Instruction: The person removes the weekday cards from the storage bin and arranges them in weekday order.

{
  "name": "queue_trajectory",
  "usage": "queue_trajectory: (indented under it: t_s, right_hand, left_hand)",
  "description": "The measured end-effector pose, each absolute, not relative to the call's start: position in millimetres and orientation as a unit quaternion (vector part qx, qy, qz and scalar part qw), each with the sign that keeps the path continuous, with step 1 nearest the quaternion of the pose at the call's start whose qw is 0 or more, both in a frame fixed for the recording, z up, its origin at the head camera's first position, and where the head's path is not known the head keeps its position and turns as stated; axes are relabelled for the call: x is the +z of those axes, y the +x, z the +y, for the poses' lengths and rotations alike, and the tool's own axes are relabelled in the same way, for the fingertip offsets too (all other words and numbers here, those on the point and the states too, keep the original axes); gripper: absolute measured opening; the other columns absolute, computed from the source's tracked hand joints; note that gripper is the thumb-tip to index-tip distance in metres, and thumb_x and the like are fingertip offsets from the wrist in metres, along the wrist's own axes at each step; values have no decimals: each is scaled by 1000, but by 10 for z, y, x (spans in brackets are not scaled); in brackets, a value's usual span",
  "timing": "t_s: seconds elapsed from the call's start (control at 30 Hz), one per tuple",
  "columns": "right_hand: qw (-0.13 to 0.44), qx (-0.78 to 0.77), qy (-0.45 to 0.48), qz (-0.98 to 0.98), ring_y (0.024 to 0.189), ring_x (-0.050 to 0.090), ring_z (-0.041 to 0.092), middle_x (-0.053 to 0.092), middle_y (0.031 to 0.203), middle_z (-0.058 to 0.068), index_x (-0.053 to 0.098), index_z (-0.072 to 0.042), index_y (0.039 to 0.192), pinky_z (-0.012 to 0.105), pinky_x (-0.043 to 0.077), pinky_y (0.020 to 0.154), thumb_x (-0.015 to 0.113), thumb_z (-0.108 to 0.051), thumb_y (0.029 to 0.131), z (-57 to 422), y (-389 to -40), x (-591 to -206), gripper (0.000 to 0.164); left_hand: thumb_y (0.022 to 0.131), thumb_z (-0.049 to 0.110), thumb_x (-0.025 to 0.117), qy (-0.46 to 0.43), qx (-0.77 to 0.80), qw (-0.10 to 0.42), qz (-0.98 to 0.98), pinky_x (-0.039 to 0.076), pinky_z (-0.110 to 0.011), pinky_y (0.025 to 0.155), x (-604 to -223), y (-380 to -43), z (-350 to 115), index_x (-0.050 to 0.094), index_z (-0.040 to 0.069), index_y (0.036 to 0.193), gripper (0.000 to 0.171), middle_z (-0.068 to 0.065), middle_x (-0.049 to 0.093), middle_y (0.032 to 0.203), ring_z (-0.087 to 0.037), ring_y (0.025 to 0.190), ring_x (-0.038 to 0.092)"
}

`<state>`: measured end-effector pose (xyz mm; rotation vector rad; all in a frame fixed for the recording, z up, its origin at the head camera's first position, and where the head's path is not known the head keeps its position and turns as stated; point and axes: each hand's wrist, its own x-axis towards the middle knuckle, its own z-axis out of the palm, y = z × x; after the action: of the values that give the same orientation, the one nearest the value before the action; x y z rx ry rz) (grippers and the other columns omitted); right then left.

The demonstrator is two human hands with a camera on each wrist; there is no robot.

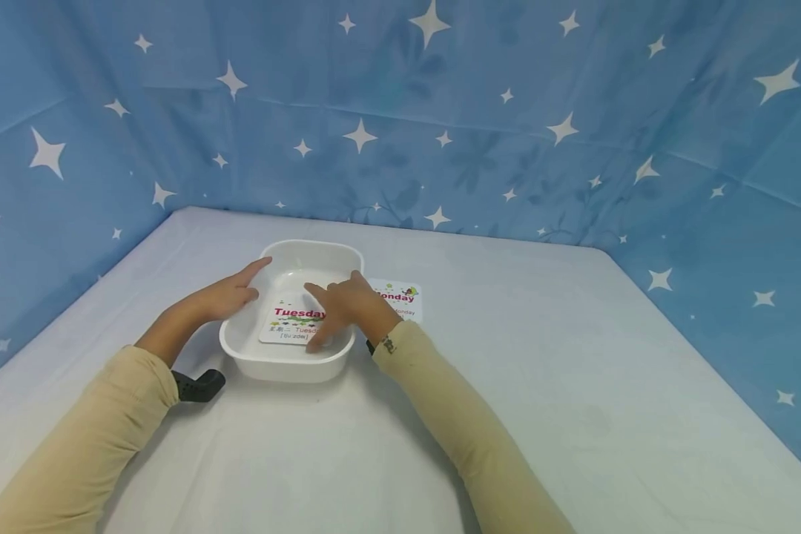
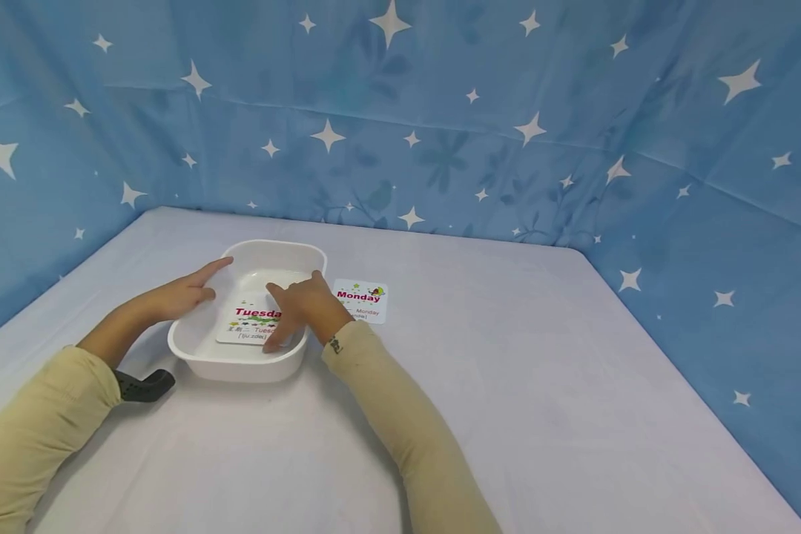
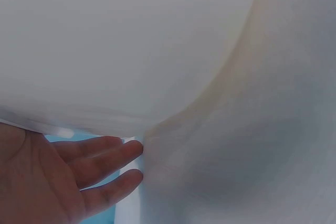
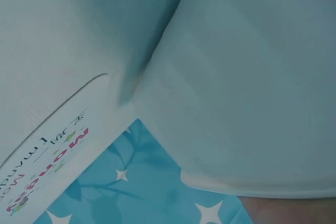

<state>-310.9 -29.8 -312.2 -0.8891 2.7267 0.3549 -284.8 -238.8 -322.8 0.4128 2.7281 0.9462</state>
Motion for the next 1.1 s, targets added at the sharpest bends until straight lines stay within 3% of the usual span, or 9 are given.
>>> queue_trajectory:
  t_s: [0.27, 0.5, 1.1]
  right_hand:
    - [124, 112, -310, 936, 122, 44, 14, 45, 136, 0, 14, -30, 147, 43, 18, 110, 59, -70, 68, -288, -3100, -3103, 100]
    - [108, 84, -327, 935, 115, 49, 13, 50, 128, -1, 21, -30, 145, 40, 28, 101, 58, -68, 70, -278, -3115, -3101, 92]
    - [99, 68, -341, 932, 118, 46, 17, 45, 131, -1, 24, -31, 144, 41, 30, 101, 57, -69, 71, -262, -3108, -3071, 88]
  left_hand:
    - [90, 8, 30, 136, 325, 118, 929, 9, -63, 106, -3215, -2838, -2355, -3, 3, 146, 64, -31, 0, 148, -51, 134, 6]
    - [91, 8, 30, 141, 324, 117, 928, 8, -64, 106, -3216, -2829, -2361, -3, 3, 146, 64, -31, -1, 148, -51, 134, 5]
    - [90, 8, 31, 146, 323, 115, 928, 7, -63, 106, -3196, -2817, -2361, -2, 3, 146, 65, -32, -2, 147, -51, 134, 4]
